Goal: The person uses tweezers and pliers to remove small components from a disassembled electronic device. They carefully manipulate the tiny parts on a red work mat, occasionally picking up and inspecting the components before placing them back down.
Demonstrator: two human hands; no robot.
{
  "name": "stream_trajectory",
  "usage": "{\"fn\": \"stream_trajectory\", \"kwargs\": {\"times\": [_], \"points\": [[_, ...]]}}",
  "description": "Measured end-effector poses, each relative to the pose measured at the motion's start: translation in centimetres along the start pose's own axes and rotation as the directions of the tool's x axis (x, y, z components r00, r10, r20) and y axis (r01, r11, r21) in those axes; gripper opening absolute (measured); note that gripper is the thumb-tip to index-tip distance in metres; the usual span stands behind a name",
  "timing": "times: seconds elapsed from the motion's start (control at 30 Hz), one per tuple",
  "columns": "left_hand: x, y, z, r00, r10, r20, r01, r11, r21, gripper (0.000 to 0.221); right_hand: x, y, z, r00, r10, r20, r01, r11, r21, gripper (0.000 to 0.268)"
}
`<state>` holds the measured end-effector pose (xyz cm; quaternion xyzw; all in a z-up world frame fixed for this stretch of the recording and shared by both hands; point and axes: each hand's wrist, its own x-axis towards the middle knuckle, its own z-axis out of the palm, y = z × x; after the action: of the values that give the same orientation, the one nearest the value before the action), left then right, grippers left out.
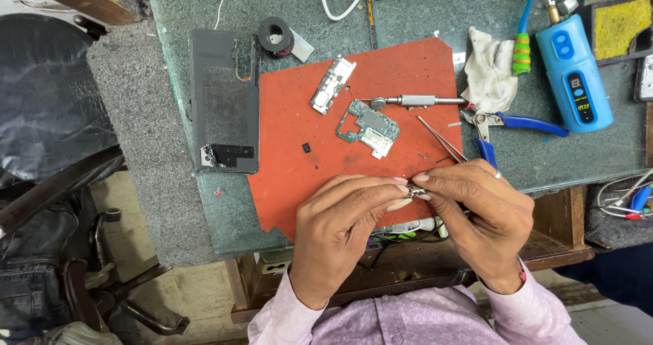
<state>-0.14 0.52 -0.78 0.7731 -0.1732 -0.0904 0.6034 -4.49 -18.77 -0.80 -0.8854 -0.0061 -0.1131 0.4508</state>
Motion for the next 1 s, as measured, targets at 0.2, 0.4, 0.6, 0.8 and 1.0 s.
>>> {"fn": "stream_trajectory", "kwargs": {"times": [0.2,0.4,0.6,0.8,1.0], "points": [[0.05,0.17,-0.05,0.999,-0.037,0.008,0.037,0.999,-0.024,0.016,-0.06,0.02,-0.07,1.0,-0.001,0.004,0.001,1.0,-0.001,0.021],[0.04,0.15,0.08,1.0,-0.007,-0.01,0.007,1.0,-0.004,0.017,-0.09,0.04,-0.15,1.0,-0.013,0.002,0.013,1.0,0.008,0.02],[0.02,0.07,0.16,1.0,-0.006,-0.019,0.007,1.0,0.003,0.015,-0.12,0.17,-0.17,1.0,-0.025,-0.004,0.025,1.0,0.01,0.02],[0.03,0.11,0.25,1.0,-0.016,-0.023,0.016,1.0,-0.004,0.014,-0.17,0.18,-0.12,1.0,-0.028,-0.009,0.028,1.0,0.014,0.021],[0.05,0.07,0.29,1.0,-0.013,-0.027,0.013,1.0,0.003,0.014,-0.15,0.18,-0.19,0.999,-0.035,-0.007,0.035,0.999,0.019,0.022]]}}
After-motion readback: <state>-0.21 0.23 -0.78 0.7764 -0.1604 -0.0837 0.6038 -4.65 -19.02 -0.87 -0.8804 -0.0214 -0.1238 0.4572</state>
